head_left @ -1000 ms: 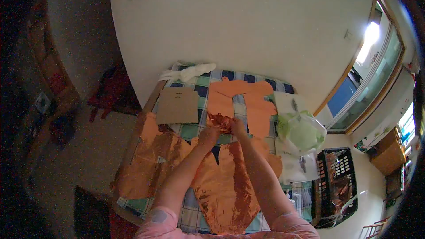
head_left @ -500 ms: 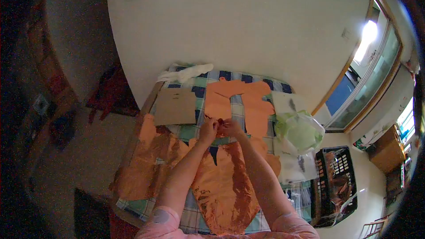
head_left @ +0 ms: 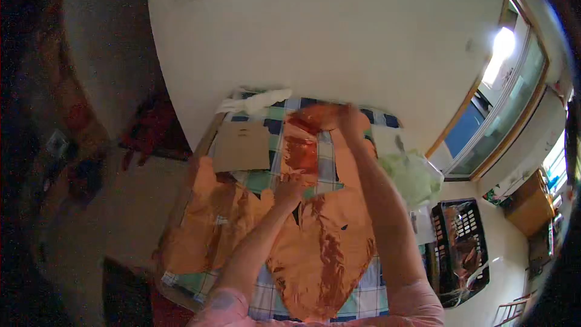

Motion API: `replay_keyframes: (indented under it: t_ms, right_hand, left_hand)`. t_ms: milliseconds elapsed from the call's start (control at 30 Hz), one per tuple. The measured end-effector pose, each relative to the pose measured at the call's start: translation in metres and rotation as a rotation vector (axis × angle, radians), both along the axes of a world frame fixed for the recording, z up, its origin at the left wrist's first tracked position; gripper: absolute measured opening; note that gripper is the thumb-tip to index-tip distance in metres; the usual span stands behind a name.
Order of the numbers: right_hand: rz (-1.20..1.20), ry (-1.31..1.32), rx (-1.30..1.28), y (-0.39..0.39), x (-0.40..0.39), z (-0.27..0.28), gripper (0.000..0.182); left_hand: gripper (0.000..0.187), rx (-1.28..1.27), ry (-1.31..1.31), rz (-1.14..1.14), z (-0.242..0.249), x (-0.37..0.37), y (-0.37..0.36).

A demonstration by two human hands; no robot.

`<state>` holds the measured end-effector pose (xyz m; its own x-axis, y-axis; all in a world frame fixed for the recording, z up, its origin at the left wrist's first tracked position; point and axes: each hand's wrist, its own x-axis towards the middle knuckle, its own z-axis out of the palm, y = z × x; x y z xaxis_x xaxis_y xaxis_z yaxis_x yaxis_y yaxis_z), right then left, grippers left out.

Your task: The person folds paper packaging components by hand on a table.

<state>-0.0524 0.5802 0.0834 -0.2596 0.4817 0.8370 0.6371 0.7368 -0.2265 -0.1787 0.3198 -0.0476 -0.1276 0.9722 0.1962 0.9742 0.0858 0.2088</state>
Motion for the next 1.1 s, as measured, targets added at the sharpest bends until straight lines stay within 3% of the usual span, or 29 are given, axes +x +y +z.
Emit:
replay_keyframes:
  t_ms: [33,133,200,300,400,433,533,567,633,700,767,800,833,867,900,967,1000,1033,1100]
  right_hand:
    - [-0.17,-0.163,0.213,0.027,0.006,0.008,0.012]
    - [0.252,0.546,-0.401,-0.056,0.02,0.153,0.009]
    - [0.456,0.689,-0.171,-0.067,0.028,0.183,0.011]
    - [0.626,0.824,-0.028,-0.099,0.037,0.228,0.009]
    - [0.431,0.644,0.084,-0.105,0.059,0.248,0.013]
    - [0.556,0.731,0.08,-0.123,0.061,0.259,0.012]
    - [0.349,0.763,0.243,-0.153,0.086,0.293,0.014]
    - [0.364,0.806,0.332,-0.126,0.104,0.296,0.016]
    - [0.319,0.711,0.252,-0.151,0.124,0.312,0.016]
    - [0.312,0.471,0.161,-0.161,0.146,0.319,0.014]
    - [0.28,0.252,0.104,-0.172,0.156,0.308,0.012]
    - [0.262,0.144,0.074,-0.183,0.159,0.303,0.012]
    - [0.082,0.029,0.176,-0.201,0.16,0.299,0.011]
    - [-0.097,-0.085,0.269,-0.223,0.156,0.296,0.01]
    - [-0.085,-0.148,0.276,-0.252,0.149,0.3,0.011]
    - [-0.036,-0.19,0.303,-0.26,0.149,0.296,0.011]
    - [-0.011,-0.211,0.315,-0.261,0.147,0.295,0.012]
    - [0.131,-0.138,0.135,-0.265,0.144,0.296,0.011]
    - [0.402,0.015,-0.223,-0.276,0.142,0.299,0.011]
  left_hand:
    - [0.034,0.147,0.026,0.012,-0.011,-0.002,0.004]
    - [0.028,0.218,0.104,-0.012,0.005,-0.003,0.0]
    - [0.029,0.195,0.117,-0.003,0.007,-0.002,0.002]
    - [0.03,0.174,0.083,-0.004,0.004,-0.001,0.007]
    - [0.031,0.253,0.085,-0.015,-0.006,-0.003,0.012]
    - [0.032,0.296,0.097,-0.018,-0.015,-0.005,0.017]
    - [0.035,0.423,0.087,-0.041,-0.037,-0.008,0.028]
    - [0.036,0.282,0.083,-0.045,-0.04,-0.008,0.03]
    - [0.037,0.003,0.079,-0.054,-0.03,-0.007,0.031]
    - [0.041,0.055,0.047,-0.036,-0.041,-0.008,0.03]
    - [0.047,0.058,-0.019,-0.021,-0.018,0.001,0.024]
    - [0.052,0.031,-0.071,-0.012,0.037,0.011,0.0]
    - [0.057,0.0,-0.12,-0.002,0.077,0.016,-0.009]
    - [0.067,0.192,-0.288,-0.15,0.091,0.017,0.001]
    - [0.078,0.379,-0.459,-0.297,0.102,0.018,0.011]
    - [0.091,0.44,-0.924,-0.538,0.186,0.043,-0.017]
    - [0.097,0.42,-1.01,-0.602,0.223,0.052,-0.031]
    - [0.103,0.399,-1.096,-0.666,0.247,0.055,-0.036]
    - [0.104,0.523,-1.005,-0.709,0.261,0.044,-0.019]
